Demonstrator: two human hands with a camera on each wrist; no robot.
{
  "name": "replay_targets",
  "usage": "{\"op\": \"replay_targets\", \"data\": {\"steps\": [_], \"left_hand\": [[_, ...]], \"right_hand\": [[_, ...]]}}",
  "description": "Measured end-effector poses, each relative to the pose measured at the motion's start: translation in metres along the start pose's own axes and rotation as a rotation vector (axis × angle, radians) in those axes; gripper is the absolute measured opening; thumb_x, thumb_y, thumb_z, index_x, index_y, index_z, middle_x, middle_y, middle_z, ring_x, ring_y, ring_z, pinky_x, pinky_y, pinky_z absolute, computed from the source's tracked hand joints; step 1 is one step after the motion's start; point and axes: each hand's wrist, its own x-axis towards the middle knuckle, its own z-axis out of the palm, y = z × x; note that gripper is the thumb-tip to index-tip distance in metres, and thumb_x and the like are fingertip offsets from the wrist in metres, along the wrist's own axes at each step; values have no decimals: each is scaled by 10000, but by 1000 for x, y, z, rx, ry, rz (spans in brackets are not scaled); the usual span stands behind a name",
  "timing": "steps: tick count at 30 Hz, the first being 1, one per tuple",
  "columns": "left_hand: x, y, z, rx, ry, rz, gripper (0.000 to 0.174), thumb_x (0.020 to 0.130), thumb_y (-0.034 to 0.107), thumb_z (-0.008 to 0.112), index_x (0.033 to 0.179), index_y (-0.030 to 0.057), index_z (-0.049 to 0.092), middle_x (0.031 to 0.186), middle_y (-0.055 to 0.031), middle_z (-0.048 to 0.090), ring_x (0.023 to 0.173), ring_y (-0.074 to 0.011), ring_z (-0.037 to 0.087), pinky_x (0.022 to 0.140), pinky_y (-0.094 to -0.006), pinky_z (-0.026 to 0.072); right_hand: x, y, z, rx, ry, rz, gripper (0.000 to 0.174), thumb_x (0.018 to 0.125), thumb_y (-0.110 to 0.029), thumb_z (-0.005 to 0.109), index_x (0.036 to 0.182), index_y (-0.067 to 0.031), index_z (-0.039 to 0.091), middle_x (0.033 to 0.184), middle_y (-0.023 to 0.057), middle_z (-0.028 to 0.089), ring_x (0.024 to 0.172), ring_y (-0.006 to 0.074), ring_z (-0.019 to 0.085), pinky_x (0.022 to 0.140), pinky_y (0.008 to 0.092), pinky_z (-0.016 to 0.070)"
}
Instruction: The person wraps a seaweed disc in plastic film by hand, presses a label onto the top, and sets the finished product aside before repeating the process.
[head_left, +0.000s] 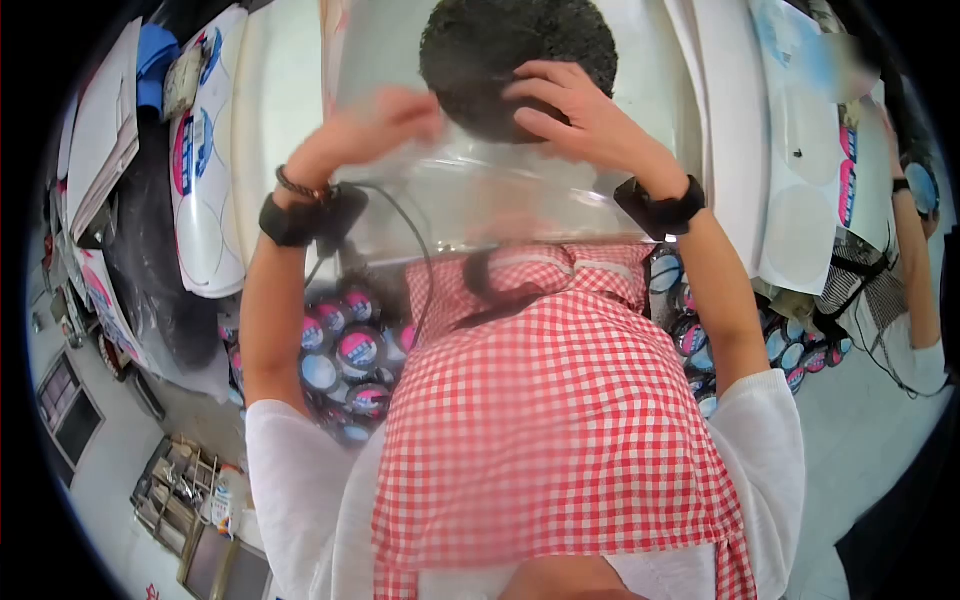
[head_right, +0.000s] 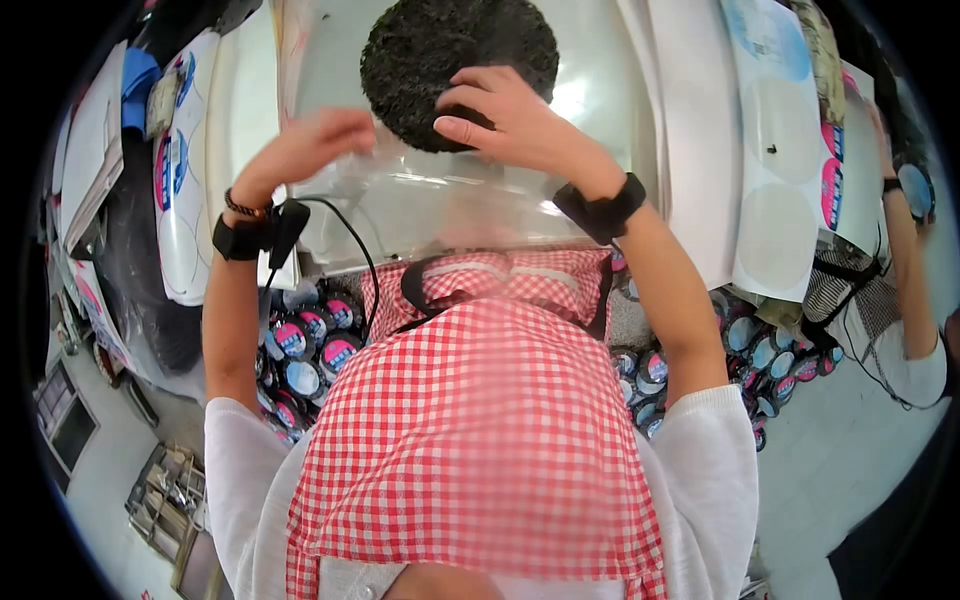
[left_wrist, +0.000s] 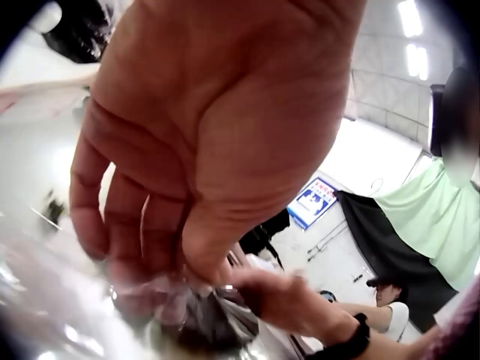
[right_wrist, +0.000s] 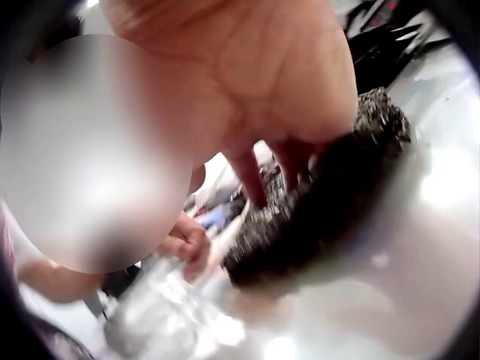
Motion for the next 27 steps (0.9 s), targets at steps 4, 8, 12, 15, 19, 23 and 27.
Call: {"op": "replay_targets", "data": {"steps": [4, 8, 12, 15, 19, 23, 27], "left_hand": [[13, 26, -8, 364, 503, 80, 229, 858, 150, 652, 1033, 31, 563, 1092, -121, 620, 992, -290, 586, 852, -369, 458], [-89, 69, 57, 583, 353, 201, 522, 759, 175, 723, 1249, 115, 553, 1360, -167, 486, 1290, -331, 441, 1062, -552, 321], [-189, 45, 84, 265, -65, -333, 211, 842, 90, 638, 1042, 36, 678, 1098, -146, 638, 1016, -279, 617, 908, -433, 454], [-115, 88, 81, -50, 498, -198, 194, 934, 63, 547, 1066, -26, 659, 911, -166, 689, 846, -305, 678, 759, -339, 510], [54, 57, 99, 398, 909, -100, 640, 889, 416, 620, 1418, 107, 435, 1484, -256, 312, 1355, -430, 311, 1103, -508, 258], [93, 50, 100, 572, 918, -160, 639, 925, 489, 513, 1446, 135, 407, 1504, -242, 294, 1397, -390, 255, 1116, -551, 168], [103, 41, 104, 560, 950, -231, 540, 963, 339, 468, 1457, 136, 389, 1517, -224, 281, 1408, -360, 246, 1122, -527, 168]], "right_hand": [[-3, -4, -15, 33, -92, -3, 229, 864, -278, 641, 855, -55, 690, 1412, 178, 459, 1281, 351, 421, 1022, 410, 389], [5, 7, -26, 240, -167, 137, 253, 838, -239, 619, 788, -4, 700, 1373, 177, 522, 1081, 309, 600, 919, 390, 468], [13, 22, -38, 234, -298, 24, 212, 913, -172, 565, 827, -10, 671, 1380, 131, 536, 1061, 224, 586, 867, 321, 481], [27, 28, -53, 345, -438, 129, 211, 914, -174, 558, 873, -8, 681, 1337, 108, 580, 964, 172, 584, 829, 305, 468], [34, 41, -57, 328, -437, 68, 228, 895, -187, 560, 894, 1, 688, 1275, 105, 619, 955, 190, 596, 808, 319, 464], [34, 18, -45, -330, -119, -17, 212, 812, -193, 631, 892, -1, 673, 969, 104, 661, 920, 303, 611, 720, 396, 520], [-26, -65, -36, -512, 498, 57, 418, 761, -267, 712, 1095, -30, 627, 1248, 168, 534, 1139, 311, 524, 884, 426, 481]]}}
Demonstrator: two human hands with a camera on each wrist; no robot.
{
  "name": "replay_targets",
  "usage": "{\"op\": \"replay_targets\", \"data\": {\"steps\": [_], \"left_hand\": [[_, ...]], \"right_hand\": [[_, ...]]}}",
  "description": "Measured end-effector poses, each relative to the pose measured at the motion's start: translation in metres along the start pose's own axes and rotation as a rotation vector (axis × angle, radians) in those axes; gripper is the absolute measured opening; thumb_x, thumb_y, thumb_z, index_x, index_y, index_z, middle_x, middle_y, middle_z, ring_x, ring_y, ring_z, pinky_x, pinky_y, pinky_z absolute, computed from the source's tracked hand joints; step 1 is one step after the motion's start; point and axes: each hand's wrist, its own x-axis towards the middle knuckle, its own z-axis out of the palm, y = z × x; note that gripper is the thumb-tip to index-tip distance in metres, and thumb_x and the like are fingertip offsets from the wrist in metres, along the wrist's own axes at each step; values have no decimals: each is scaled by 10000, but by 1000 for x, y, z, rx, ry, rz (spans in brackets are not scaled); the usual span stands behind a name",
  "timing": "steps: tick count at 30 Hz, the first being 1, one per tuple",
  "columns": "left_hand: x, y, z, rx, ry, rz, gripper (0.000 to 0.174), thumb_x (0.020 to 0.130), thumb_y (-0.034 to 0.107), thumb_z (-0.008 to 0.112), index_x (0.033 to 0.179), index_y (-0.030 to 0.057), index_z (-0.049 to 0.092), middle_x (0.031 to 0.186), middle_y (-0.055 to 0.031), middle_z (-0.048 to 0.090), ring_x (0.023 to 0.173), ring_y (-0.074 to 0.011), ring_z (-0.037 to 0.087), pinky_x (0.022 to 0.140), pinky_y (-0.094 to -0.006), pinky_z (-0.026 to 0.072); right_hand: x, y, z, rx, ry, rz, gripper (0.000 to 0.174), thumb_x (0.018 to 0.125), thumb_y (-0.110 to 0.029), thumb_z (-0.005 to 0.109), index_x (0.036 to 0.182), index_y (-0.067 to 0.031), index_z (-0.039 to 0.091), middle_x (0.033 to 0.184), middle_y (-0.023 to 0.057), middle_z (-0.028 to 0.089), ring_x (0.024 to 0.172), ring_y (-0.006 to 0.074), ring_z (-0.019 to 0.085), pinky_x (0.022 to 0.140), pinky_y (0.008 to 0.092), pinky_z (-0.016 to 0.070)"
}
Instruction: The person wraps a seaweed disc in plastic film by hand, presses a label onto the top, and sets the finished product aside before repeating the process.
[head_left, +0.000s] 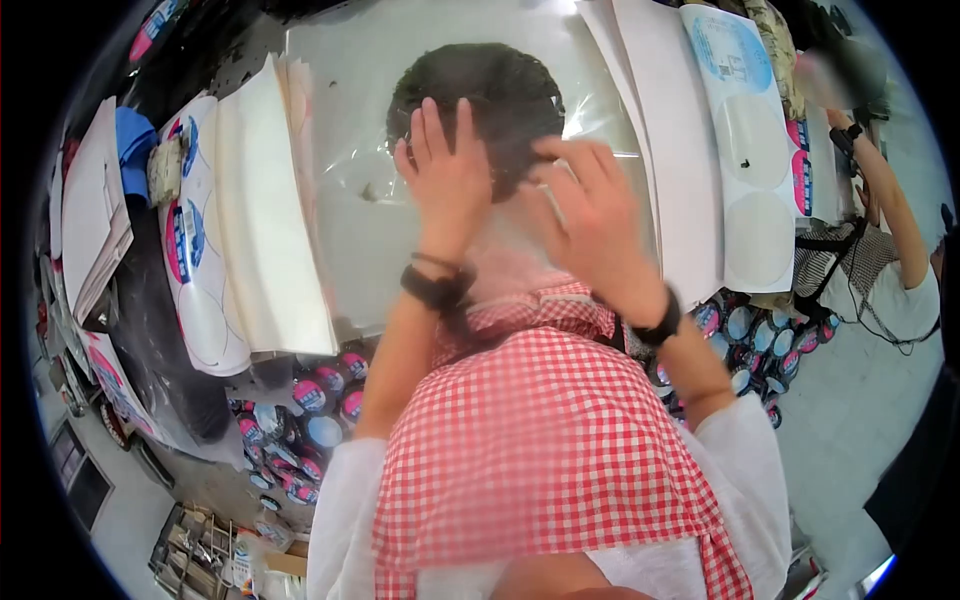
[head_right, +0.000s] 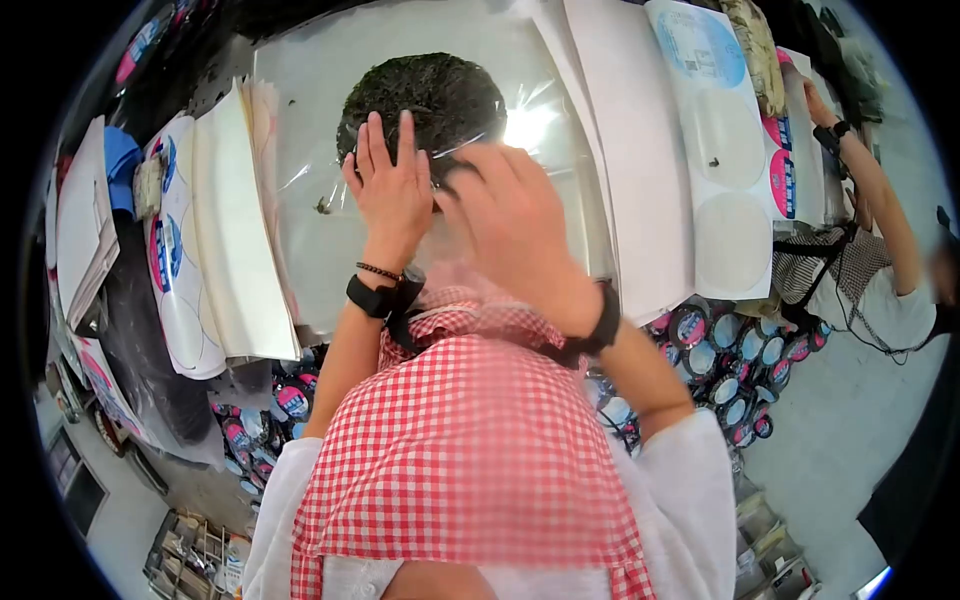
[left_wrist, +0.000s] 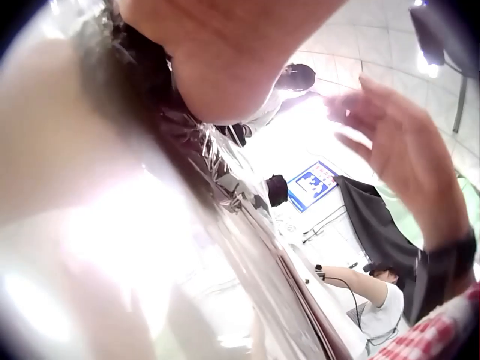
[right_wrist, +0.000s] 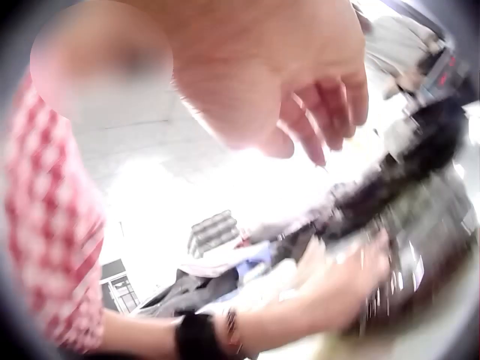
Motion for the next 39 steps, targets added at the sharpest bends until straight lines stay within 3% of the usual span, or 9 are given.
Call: {"op": "replay_targets", "data": {"steps": [3, 7, 10, 12, 17, 25, 30, 34, 39], "left_hand": [[5, 0, 6, -21, 8, -62, 554, 957, 302, 467, 1462, 96, 370, 1539, -235, 218, 1417, -408, 201, 1124, -555, 147], [3, 10, 1, 5, 42, -115, 566, 952, 239, 475, 1468, 50, 337, 1551, -279, 104, 1387, -543, 127, 1075, -668, 136], [11, 6, 7, -386, 159, -62, 582, 931, 149, 512, 1465, 19, 321, 1533, -308, 134, 1311, -495, 334, 1044, -624, 258], [8, 7, 12, -966, 148, -202, 596, 912, 122, 539, 1459, 16, 328, 1522, -315, 166, 1239, -452, 459, 1023, -579, 320], [16, 7, -19, 34, 253, 50, 319, 869, 154, 604, 1172, 64, 645, 1458, -311, 317, 1187, -401, 498, 977, -479, 385], [22, -14, -13, -654, -160, -252, 419, 815, 62, 607, 1232, 87, 585, 1318, -249, 459, 1127, -408, 513, 958, -467, 412], [52, -40, -31, -193, 148, 318, 411, 792, 108, 655, 1187, 27, 572, 1106, -183, 585, 982, -355, 574, 847, -412, 473], [38, -46, -11, -478, 12, 166, 380, 770, 132, 672, 1129, 44, 585, 1013, -170, 586, 915, -335, 565, 785, -406, 465], [81, -48, -29, -280, 45, 401, 298, 731, 110, 659, 1010, 37, 588, 1057, -158, 551, 943, -328, 534, 857, -418, 431]], "right_hand": [[-40, -1, 65, -181, 56, 313, 553, 760, -298, 720, 1221, -21, 588, 1383, 297, 394, 1306, 405, 363, 1053, 516, 329], [-7, 2, 98, -288, 91, 211, 607, 799, -238, 683, 1327, -7, 490, 1392, 326, 387, 1290, 455, 367, 1048, 530, 329], [-2, 14, 113, 206, 86, 143, 581, 813, -174, 662, 1344, -27, 475, 1343, 310, 441, 1206, 464, 439, 993, 510, 390], [1, 6, 109, 642, 76, 464, 505, 808, -123, 649, 1281, -7, 514, 1293, 264, 490, 1100, 433, 509, 891, 466, 461], [21, 10, 111, -7, 277, 256, 400, 788, -111, 661, 1162, -12, 561, 1165, 230, 522, 1015, 382, 533, 844, 472, 456], [28, 29, 115, 193, 139, 297, 473, 735, -297, 746, 1070, -23, 555, 1054, 158, 545, 981, 367, 504, 807, 459, 419], [43, 46, 117, 8, 128, 61, 516, 735, -337, 757, 1058, -6, 529, 1183, 202, 538, 1047, 367, 515, 843, 412, 422], [36, 52, 113, 436, -76, 301, 541, 707, -325, 781, 1068, -1, 543, 1192, 214, 540, 1051, 356, 541, 859, 405, 434], [68, 55, 103, 53, 130, 4, 460, 695, -280, 794, 1027, -39, 584, 1208, 155, 543, 1096, 331, 525, 883, 436, 426]]}}
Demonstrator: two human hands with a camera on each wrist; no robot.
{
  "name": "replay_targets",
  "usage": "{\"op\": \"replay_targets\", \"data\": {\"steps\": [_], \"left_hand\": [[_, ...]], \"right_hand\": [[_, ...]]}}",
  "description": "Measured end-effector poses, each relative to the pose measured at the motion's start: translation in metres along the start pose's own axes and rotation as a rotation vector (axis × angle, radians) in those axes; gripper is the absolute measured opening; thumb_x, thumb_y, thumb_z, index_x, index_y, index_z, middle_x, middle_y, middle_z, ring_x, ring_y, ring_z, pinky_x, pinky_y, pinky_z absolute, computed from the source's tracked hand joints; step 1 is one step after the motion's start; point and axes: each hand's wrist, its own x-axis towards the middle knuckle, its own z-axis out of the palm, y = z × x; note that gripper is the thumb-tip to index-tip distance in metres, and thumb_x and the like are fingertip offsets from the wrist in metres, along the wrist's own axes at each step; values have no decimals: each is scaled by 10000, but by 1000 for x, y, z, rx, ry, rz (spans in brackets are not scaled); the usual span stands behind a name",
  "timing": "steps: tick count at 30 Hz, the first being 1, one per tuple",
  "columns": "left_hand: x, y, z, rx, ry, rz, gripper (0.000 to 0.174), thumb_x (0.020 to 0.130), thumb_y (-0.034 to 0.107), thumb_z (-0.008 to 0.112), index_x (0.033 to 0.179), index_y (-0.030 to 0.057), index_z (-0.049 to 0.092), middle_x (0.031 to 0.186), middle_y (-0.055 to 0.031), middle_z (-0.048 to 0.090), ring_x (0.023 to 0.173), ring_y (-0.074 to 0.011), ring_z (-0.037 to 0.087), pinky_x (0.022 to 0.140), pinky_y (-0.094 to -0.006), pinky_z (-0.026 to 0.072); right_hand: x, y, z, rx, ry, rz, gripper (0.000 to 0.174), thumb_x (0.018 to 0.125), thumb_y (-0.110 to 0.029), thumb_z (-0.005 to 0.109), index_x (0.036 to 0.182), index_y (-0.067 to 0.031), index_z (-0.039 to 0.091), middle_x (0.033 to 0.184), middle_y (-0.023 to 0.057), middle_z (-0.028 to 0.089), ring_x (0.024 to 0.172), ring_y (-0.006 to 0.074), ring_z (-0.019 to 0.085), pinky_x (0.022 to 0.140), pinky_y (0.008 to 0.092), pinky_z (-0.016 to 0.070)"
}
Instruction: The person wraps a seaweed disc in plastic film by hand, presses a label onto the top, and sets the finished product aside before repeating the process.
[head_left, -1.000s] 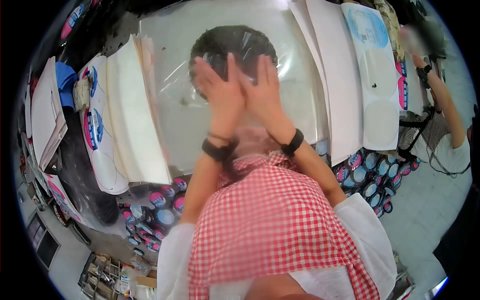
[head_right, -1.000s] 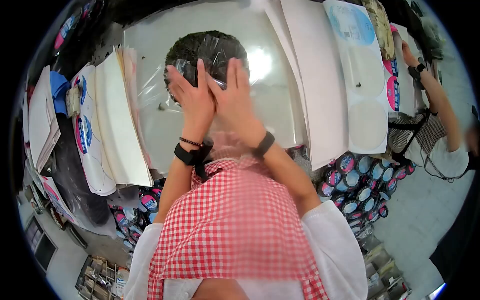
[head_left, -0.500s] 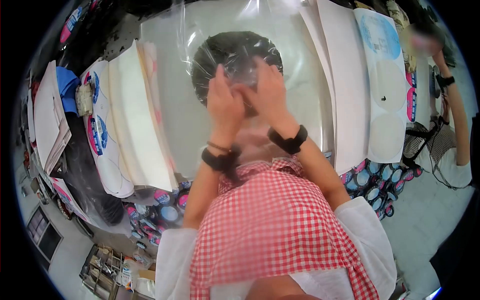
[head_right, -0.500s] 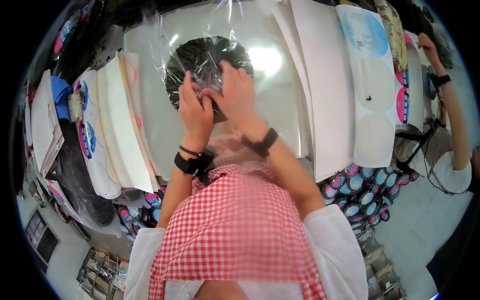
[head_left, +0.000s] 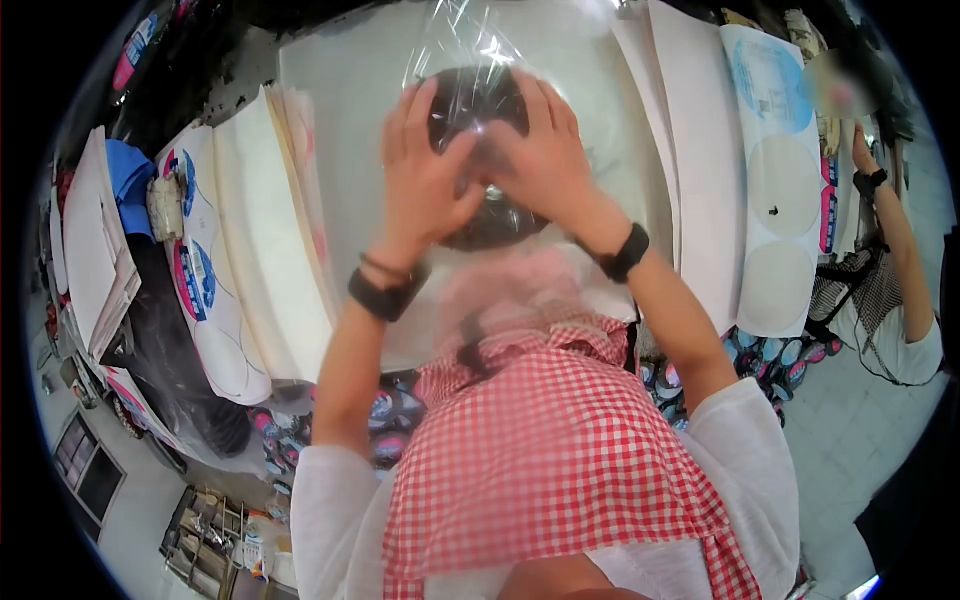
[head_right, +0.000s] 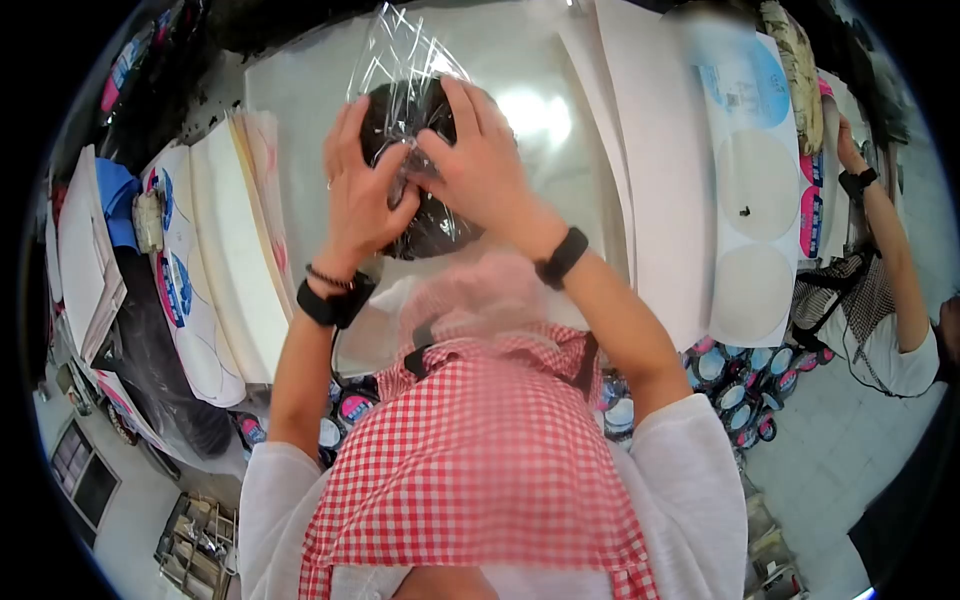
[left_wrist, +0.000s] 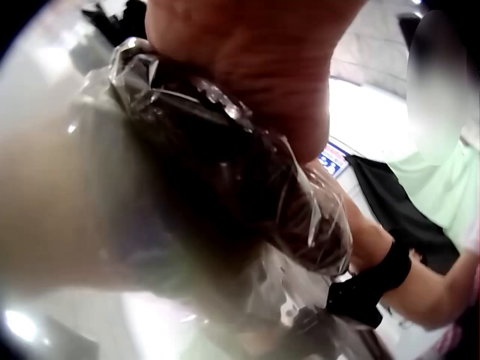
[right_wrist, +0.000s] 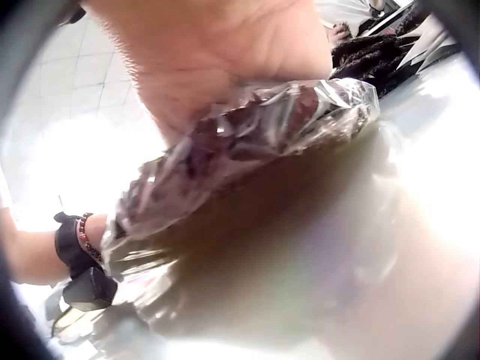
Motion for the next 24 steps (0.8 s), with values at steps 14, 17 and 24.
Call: {"op": "replay_targets", "data": {"steps": [14, 17, 24], "left_hand": [[0, -26, 14, -350, -92, -47, 422, 596, 140, 687, 986, 22, 581, 1206, -156, 572, 1080, -355, 533, 1016, -440, 343], [-1, -24, 15, -319, -77, -51, 369, 623, 142, 674, 959, 30, 569, 1210, -166, 568, 1106, -346, 521, 1039, -440, 311], [-8, 22, 28, -165, 113, -309, 420, 928, 253, 527, 1332, 142, 548, 1367, -64, 527, 1350, -253, 389, 1133, -463, 154]], "right_hand": [[-9, 5, 22, 448, 233, 199, 407, 704, -221, 755, 1048, -109, 569, 1105, 29, 583, 1081, 237, 529, 930, 400, 376], [-2, 4, 14, 295, -6, 130, 458, 679, -185, 741, 1078, -92, 534, 1202, 66, 553, 1151, 264, 503, 984, 420, 355], [-11, -1, 22, -30, -183, -31, 407, 767, -197, 630, 1115, -8, 538, 1204, 98, 547, 1145, 259, 498, 982, 418, 347]]}}
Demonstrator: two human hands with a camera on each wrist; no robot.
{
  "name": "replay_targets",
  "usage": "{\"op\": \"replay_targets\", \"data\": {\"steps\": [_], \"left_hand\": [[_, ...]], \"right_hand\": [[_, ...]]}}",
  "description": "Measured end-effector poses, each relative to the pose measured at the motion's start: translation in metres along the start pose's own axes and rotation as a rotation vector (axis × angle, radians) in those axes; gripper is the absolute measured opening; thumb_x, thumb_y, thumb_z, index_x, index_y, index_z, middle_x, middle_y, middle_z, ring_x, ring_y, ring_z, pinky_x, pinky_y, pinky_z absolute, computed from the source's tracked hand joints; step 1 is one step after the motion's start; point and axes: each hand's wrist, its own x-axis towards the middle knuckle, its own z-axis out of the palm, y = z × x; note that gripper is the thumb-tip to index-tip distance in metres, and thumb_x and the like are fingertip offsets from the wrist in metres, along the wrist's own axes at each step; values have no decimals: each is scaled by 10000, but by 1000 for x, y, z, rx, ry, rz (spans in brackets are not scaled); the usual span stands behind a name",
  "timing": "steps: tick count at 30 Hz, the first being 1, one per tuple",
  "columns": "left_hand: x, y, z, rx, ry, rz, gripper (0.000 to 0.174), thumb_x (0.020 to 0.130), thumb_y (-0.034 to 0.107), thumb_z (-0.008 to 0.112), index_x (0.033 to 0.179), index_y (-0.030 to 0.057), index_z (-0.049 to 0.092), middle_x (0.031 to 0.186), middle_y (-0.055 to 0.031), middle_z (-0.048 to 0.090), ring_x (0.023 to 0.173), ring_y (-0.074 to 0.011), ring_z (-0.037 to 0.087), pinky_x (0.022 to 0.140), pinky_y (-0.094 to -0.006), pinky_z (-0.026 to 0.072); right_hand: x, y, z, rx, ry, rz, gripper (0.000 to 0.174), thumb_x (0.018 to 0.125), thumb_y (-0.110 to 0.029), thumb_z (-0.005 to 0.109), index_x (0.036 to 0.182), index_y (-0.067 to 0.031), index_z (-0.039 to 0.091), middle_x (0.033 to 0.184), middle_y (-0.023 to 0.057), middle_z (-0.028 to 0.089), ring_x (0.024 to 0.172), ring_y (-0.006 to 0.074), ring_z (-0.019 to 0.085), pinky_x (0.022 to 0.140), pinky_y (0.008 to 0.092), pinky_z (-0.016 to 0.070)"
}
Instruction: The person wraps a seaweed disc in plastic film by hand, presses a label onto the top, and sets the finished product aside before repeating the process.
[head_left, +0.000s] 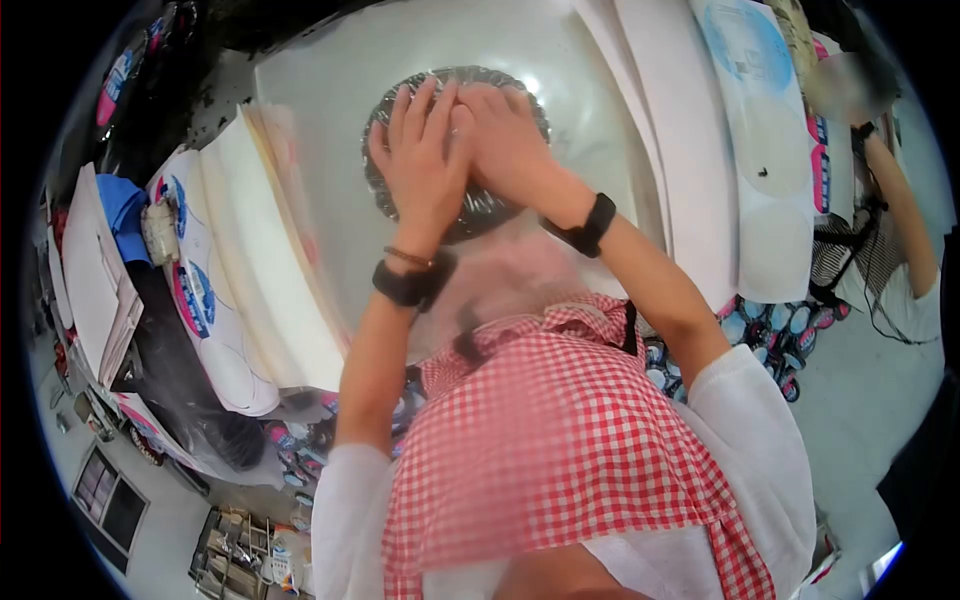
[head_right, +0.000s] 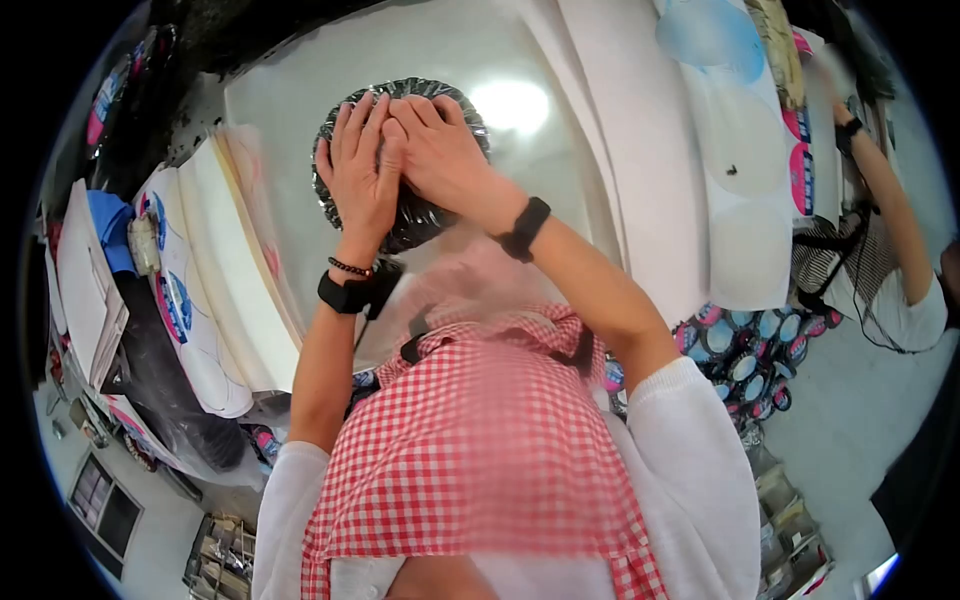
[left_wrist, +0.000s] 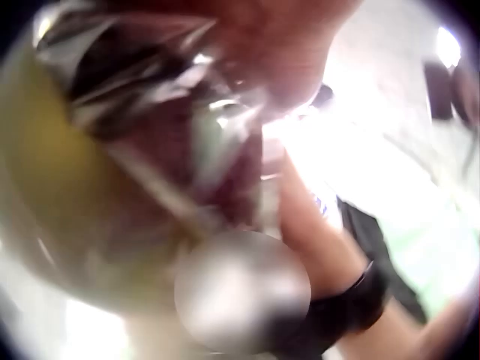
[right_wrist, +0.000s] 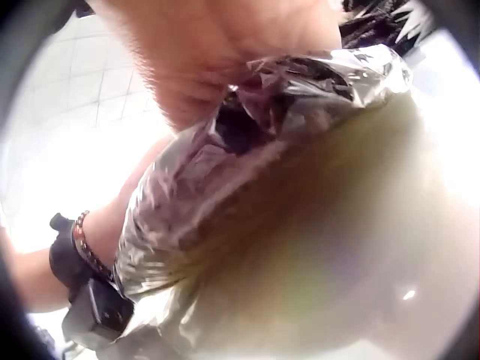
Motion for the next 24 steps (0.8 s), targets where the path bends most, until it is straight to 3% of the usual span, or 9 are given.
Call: {"op": "replay_targets", "data": {"steps": [5, 6, 10, 13, 14, 16, 17, 20, 24], "left_hand": [[1, -4, 8, 192, -93, 34, 421, 946, 154, 472, 1351, 233, 555, 1373, 15, 534, 1357, -204, 392, 1143, -476, 122], [2, 0, 6, 200, -147, 45, 413, 929, 137, 488, 1307, 263, 597, 1374, 20, 529, 1360, -229, 385, 1142, -490, 117], [4, 4, -7, 99, -222, 153, 320, 922, 202, 555, 1218, 261, 662, 1397, -9, 500, 1366, -286, 361, 1133, -530, 114], [0, 4, 2, 207, -156, 193, 220, 917, 266, 599, 1113, 229, 691, 1339, -17, 529, 1353, -280, 378, 1126, -520, 160], [0, 5, 3, 249, -142, 186, 188, 914, 270, 610, 1069, 212, 698, 1315, -16, 539, 1348, -280, 385, 1123, -515, 176], [2, 4, 5, 256, -142, 188, 153, 914, 249, 611, 1028, 194, 697, 1296, -18, 546, 1343, -279, 391, 1124, -505, 185], [1, 4, 5, 267, -148, 180, 137, 914, 238, 611, 1007, 185, 697, 1286, -19, 549, 1341, -279, 395, 1125, -501, 189], [2, 8, 3, 245, -113, 183, 102, 872, 224, 647, 937, 169, 702, 1257, -31, 572, 1311, -303, 420, 1107, -525, 225], [3, 8, 6, 225, -94, 169, 108, 865, 209, 662, 955, 169, 705, 1247, -40, 575, 1310, -308, 424, 1110, -521, 222]], "right_hand": [[-39, 10, -25, 210, 115, 175, 688, 820, -305, 634, 1342, 89, 420, 1439, 247, 379, 1349, 385, 345, 1096, 483, 276], [-48, 4, -14, 85, -67, 225, 734, 844, -316, 615, 1378, 121, 366, 1503, 301, 256, 1422, 416, 223, 1131, 511, 227], [-38, -19, -10, -67, -47, 283, 689, 856, -301, 584, 1357, 129, 388, 1496, 297, 268, 1432, 410, 201, 1133, 549, 209], [-37, 6, -46, 50, -126, 87, 573, 841, -305, 578, 1268, 72, 516, 1401, 283, 425, 1331, 394, 398, 1091, 478, 332], [-26, 22, -94, 382, -338, 179, 414, 847, -288, 576, 1166, -26, 602, 1219, 222, 583, 1162, 359, 557, 991, 432, 437], [-28, 90, -128, 19, -119, 452, 202, 862, -186, 531, 996, -59, 612, 940, 130, 632, 925, 337, 607, 828, 445, 480], [-33, 140, -138, -229, 10, 518, 196, 846, -202, 579, 948, -36, 595, 882, 176, 625, 921, 341, 602, 784, 431, 480], [-71, 234, -114, -1118, 99, 469, 197, 838, -153, 564, 989, -26, 553, 1104, 371, 582, 942, 490, 616, 786, 509, 519], [-71, 269, -99, -1126, -130, 596, 205, 835, -133, 554, 993, -3, 534, 1140, 443, 538, 910, 533, 636, 684, 497, 565]]}}
